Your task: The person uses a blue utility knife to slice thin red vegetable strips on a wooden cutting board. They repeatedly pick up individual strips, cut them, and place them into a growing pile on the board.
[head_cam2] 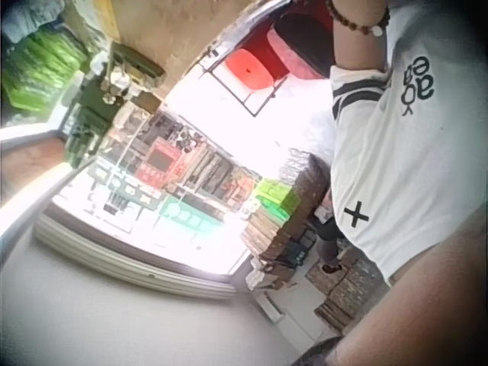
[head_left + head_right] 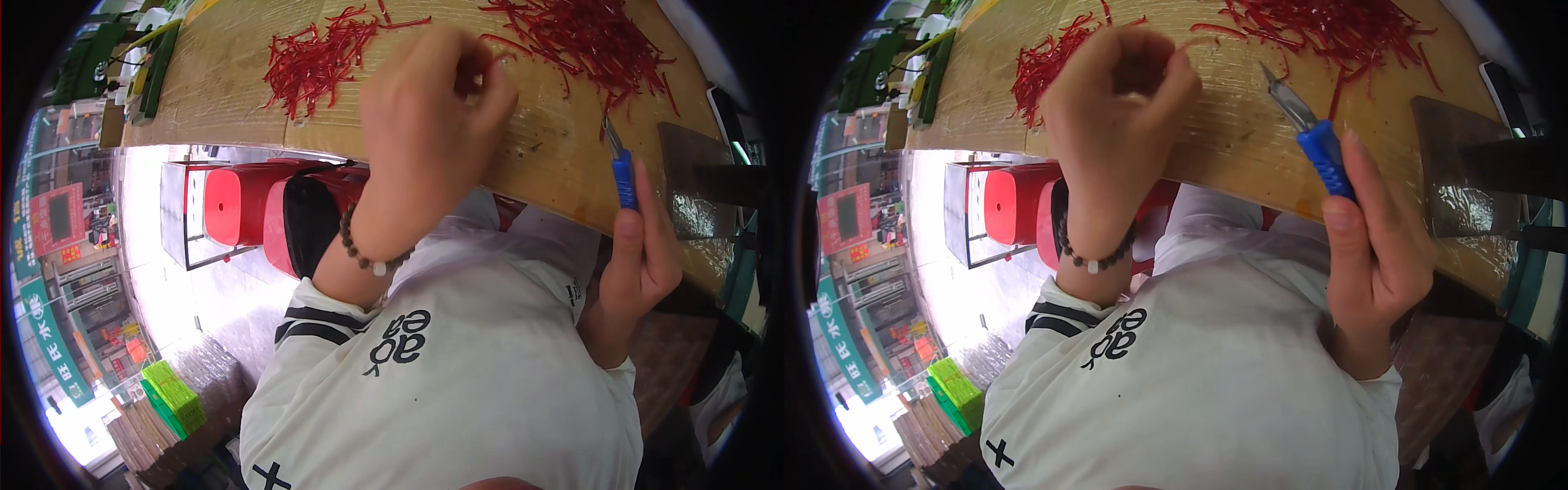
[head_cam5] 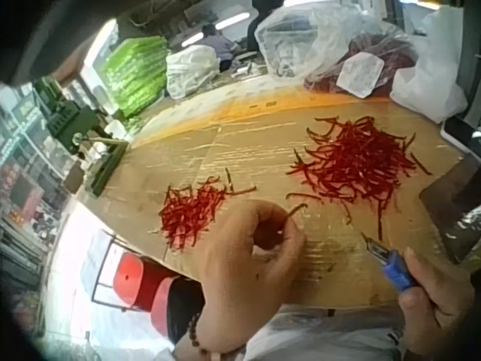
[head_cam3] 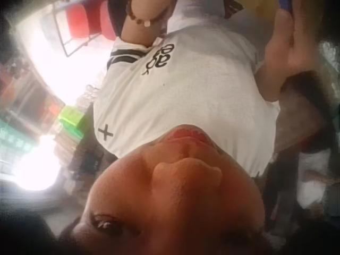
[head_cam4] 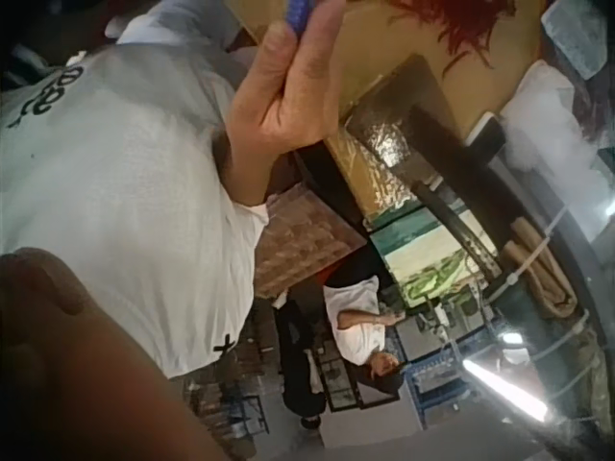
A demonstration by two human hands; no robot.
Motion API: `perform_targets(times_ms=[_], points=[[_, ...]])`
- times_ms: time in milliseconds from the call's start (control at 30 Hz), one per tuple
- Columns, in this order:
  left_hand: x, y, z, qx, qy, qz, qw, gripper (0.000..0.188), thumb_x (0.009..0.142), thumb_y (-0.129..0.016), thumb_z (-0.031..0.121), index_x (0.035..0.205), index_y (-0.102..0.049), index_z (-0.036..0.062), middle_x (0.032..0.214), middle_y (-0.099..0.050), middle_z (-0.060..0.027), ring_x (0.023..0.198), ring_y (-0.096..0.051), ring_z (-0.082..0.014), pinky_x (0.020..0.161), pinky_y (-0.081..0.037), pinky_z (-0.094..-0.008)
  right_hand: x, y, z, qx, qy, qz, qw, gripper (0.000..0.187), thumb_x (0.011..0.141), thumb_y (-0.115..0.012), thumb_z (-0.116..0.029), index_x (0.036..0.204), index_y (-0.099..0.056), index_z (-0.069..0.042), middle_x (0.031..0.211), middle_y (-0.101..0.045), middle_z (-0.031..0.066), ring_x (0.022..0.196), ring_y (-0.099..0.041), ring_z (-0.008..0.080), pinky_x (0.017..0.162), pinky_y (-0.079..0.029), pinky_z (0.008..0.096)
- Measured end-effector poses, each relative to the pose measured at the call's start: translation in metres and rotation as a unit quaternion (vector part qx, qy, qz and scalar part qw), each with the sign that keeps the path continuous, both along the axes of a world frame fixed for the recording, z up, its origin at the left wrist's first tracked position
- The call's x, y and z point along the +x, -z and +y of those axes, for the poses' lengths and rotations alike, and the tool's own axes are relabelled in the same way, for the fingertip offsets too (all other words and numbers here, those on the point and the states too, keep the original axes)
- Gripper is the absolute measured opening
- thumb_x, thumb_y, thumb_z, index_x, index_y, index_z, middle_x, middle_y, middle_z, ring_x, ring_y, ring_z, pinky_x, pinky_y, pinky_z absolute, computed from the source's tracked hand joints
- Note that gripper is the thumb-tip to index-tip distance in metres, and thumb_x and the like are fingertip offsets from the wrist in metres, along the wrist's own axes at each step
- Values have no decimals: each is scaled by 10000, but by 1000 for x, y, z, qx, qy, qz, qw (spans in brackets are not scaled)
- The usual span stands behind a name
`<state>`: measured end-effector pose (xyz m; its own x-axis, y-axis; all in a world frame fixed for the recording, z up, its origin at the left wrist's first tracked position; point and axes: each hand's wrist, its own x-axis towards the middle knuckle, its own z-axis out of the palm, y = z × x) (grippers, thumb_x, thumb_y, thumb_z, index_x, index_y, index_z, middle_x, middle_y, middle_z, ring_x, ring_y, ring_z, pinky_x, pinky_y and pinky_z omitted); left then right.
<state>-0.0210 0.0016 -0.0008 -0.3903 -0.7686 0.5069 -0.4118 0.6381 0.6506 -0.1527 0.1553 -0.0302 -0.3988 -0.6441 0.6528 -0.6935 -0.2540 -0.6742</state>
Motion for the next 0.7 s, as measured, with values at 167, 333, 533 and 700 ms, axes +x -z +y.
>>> perform_targets(times_ms=[167, 333, 533, 700], points=[[-20, -14, -51, -204, 80, -69, 973, 301, 799, -616, 53, 1088, -591, -28, 1066, -580, -245, 930, -577, -393, 796, -477, -406, 0, 4, 5, -14, 15, 0, 1000, 326, 888, -627, -63, 1174, -609, 94, 948, -690, 167, 688, -574, 150, 648, -449, 252], [22, -17, -78, -315, -41, -301, 899, 239, 799, -622, 74, 1015, -617, -25, 1049, -602, -201, 947, -569, -360, 810, -478, -380, -1, -1, 4, -8, -26, 20, 999, 344, 854, -658, -50, 1168, -617, 85, 857, -679, 146, 655, -570, 170, 615, -446, 255], [24, -7, -73, -308, -24, -358, 881, 107, 753, -676, 163, 773, -695, 60, 977, -658, -62, 901, -545, -308, 823, -455, -394, -2, 0, 5, -3, -25, 33, 999, 351, 833, -677, -41, 1159, -625, 78, 838, -678, 144, 632, -571, 179, 581, -444, 262], [24, -8, -81, -312, -14, -363, 878, 85, 751, -668, 123, 807, -703, 69, 918, -646, -73, 862, -555, -298, 798, -465, -383, -1, 0, 2, -21, -24, 42, 999, 351, 828, -685, -45, 1154, -630, 73, 855, -683, 146, 630, -572, 185, 581, -448, 270]])
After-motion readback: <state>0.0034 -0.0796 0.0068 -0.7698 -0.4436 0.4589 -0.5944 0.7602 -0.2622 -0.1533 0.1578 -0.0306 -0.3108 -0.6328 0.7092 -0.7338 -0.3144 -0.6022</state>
